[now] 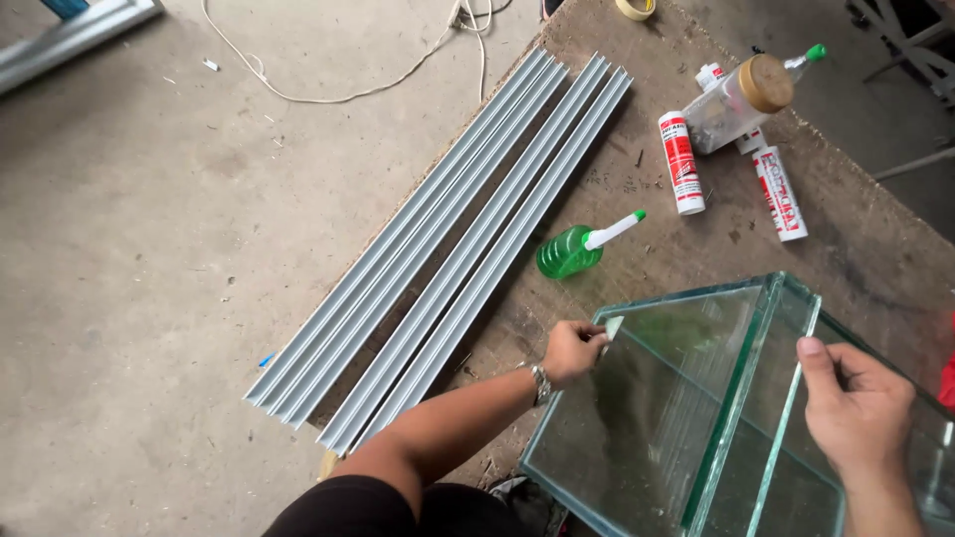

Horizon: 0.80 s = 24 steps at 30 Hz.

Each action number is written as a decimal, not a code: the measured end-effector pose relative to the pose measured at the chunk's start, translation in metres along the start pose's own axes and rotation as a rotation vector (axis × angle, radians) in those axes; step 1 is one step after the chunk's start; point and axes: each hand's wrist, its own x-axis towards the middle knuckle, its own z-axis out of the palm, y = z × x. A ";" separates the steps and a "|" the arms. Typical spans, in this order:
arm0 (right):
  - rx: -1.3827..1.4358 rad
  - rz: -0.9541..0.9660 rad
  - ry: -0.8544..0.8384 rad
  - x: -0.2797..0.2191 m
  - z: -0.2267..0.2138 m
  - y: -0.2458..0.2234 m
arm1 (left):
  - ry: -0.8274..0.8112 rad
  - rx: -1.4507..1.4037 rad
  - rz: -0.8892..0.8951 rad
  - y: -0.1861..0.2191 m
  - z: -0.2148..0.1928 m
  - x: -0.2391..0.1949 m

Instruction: Cleaning the edges of a glass aquarium tank using a spray bottle and a cloth to prepare for assembly.

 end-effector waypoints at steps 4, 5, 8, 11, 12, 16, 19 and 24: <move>-0.008 0.029 -0.008 0.001 0.002 0.007 | 0.076 0.092 0.112 -0.011 -0.016 -0.050; 0.000 0.036 -0.005 0.002 0.001 0.006 | 0.014 0.075 0.152 -0.012 -0.026 -0.077; 0.047 0.007 -0.017 0.003 0.002 0.018 | -0.008 0.099 0.060 -0.049 -0.043 -0.114; 0.118 -0.061 -0.012 -0.002 0.008 0.034 | 0.015 0.217 -0.104 -0.075 -0.058 -0.137; 0.147 -0.105 -0.001 0.003 0.008 0.037 | 0.008 0.284 -0.135 -0.075 -0.061 -0.142; 0.136 -0.152 -0.047 0.013 0.011 0.059 | -0.086 0.102 -0.112 -0.071 -0.067 -0.178; 0.217 -0.091 -0.048 0.022 0.022 0.107 | 0.003 0.036 -0.206 -0.081 -0.057 -0.176; 0.186 -0.160 -0.045 0.035 0.031 0.147 | -0.131 -0.030 0.182 -0.019 -0.047 -0.218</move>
